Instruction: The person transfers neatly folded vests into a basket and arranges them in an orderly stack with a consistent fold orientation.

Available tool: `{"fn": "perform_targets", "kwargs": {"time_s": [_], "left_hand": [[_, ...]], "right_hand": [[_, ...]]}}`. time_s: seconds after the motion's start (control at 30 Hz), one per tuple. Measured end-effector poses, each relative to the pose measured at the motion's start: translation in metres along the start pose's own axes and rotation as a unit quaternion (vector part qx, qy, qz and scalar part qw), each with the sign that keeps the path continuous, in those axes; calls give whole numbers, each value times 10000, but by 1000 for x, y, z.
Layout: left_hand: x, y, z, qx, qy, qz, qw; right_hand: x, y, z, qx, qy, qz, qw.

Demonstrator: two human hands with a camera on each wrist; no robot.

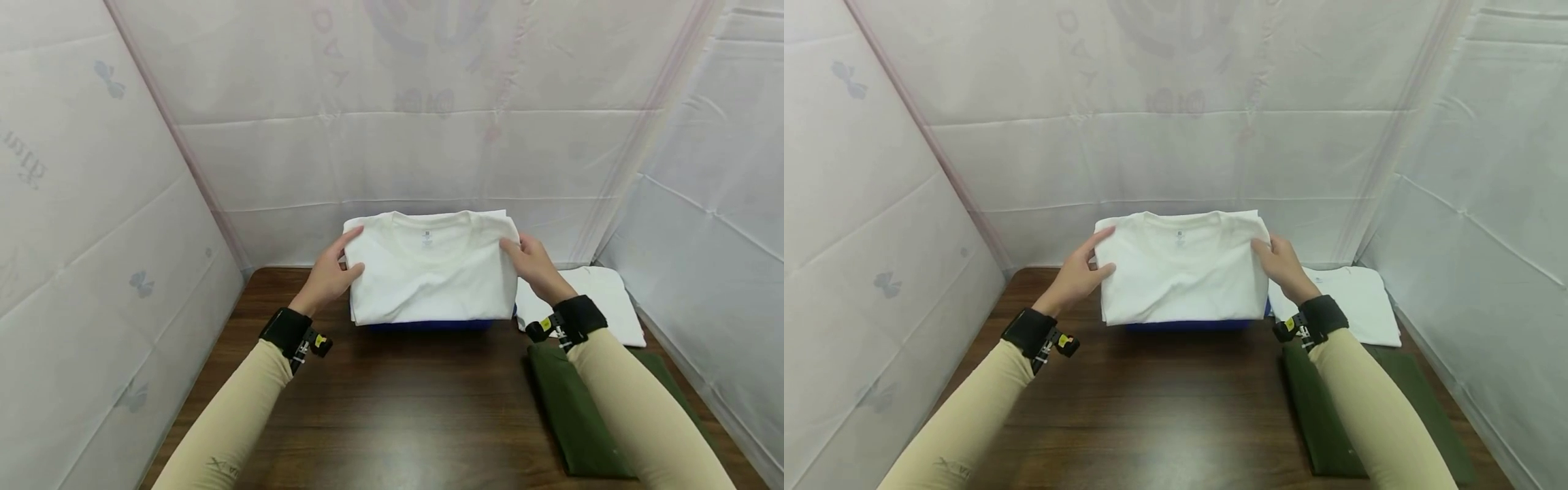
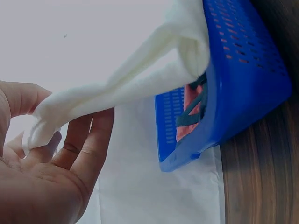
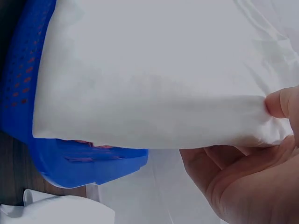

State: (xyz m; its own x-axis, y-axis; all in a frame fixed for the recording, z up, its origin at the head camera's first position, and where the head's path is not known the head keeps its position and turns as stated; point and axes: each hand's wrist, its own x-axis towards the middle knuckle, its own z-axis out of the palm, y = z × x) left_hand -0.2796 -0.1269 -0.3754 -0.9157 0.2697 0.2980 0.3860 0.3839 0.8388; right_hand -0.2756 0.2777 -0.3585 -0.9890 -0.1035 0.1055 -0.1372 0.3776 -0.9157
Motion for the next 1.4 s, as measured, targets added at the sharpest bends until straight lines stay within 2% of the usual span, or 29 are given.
{"fn": "perform_targets", "kwargs": {"time_s": [0.3,0.57,0.77,0.97,1.17,1.4], "left_hand": [[17,3,0,149,17,-248,9996],[31,0,1,222,54,-510,9984],[41,-3,2,122,45,-700,9975],[50,-9,2,-111,-124,-927,9956],[59,-17,-2,-289,-179,-1045,9939],[60,-22,-4,-312,-286,-1481,9881]], "right_hand": [[15,0,-2,-213,82,126,9997],[27,2,2,-193,195,181,9995],[36,2,6,-331,251,316,9986],[45,5,10,-539,344,461,9969],[55,6,16,-461,326,616,9965],[60,8,24,-587,294,832,9944]]}}
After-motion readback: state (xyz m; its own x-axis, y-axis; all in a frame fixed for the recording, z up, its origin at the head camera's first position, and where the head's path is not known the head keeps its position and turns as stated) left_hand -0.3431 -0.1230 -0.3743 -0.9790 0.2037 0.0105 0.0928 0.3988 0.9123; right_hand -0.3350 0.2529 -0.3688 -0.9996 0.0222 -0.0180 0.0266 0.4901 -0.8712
